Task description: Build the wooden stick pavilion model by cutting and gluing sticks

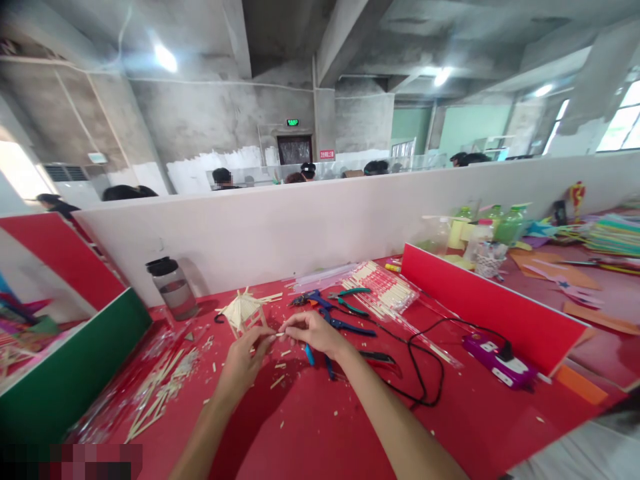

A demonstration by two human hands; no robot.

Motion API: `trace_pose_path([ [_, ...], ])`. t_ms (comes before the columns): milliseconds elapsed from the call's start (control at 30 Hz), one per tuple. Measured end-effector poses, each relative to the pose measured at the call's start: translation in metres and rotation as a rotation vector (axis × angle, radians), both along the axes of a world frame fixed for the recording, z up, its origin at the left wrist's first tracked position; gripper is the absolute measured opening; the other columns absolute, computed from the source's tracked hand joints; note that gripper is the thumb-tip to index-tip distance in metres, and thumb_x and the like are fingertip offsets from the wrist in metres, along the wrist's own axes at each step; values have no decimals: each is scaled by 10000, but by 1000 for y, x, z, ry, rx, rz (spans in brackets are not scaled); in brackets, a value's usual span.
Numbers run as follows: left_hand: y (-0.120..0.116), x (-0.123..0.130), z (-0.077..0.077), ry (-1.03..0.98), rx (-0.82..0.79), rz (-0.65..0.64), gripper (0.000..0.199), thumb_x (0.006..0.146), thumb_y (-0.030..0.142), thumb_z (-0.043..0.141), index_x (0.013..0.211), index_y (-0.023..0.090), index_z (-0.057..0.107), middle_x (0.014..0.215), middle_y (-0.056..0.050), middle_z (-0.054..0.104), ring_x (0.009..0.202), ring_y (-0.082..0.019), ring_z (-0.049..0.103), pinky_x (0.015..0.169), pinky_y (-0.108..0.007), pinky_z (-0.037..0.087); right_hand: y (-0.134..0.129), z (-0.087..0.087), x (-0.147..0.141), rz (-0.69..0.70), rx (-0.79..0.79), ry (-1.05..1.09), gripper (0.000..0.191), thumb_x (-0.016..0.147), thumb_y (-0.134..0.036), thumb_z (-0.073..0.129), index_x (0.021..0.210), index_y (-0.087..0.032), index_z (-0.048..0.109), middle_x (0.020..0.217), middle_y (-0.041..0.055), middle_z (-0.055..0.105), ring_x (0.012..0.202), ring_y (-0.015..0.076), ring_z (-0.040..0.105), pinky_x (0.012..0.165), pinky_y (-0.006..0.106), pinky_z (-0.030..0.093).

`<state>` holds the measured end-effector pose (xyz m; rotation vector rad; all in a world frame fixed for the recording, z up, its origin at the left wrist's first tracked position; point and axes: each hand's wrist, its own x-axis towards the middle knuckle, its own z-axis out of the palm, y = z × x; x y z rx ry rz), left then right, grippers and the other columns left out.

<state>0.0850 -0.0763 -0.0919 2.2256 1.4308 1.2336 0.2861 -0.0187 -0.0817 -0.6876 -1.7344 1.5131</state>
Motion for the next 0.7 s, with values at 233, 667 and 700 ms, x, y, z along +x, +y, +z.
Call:
trace_pose_path([
  [233,-2,1,2,-40,-3,-2,209,952,324,471,970,210,645,928,-36,702,829,-161,643,767,-260,486,-3,4,0,17,61,19,287,778,-402,726,934,-161,726,786,31,701,651,124,573,617,231,414],
  [667,-6,5,5,49,-45,-12,200,959,311,450,955,205,619,898,-32,683,820,-160,634,757,-257,463,-2,3,-5,-124,334,-54,225,818,-375,685,777,-154,692,763,31,680,718,155,601,684,245,439],
  [700,-6,6,6,55,-45,-19,195,959,305,448,954,203,614,901,-34,679,823,-161,631,759,-259,461,-2,3,-5,-130,342,-63,218,820,-367,682,771,-154,693,755,30,680,710,155,598,675,244,436],
])
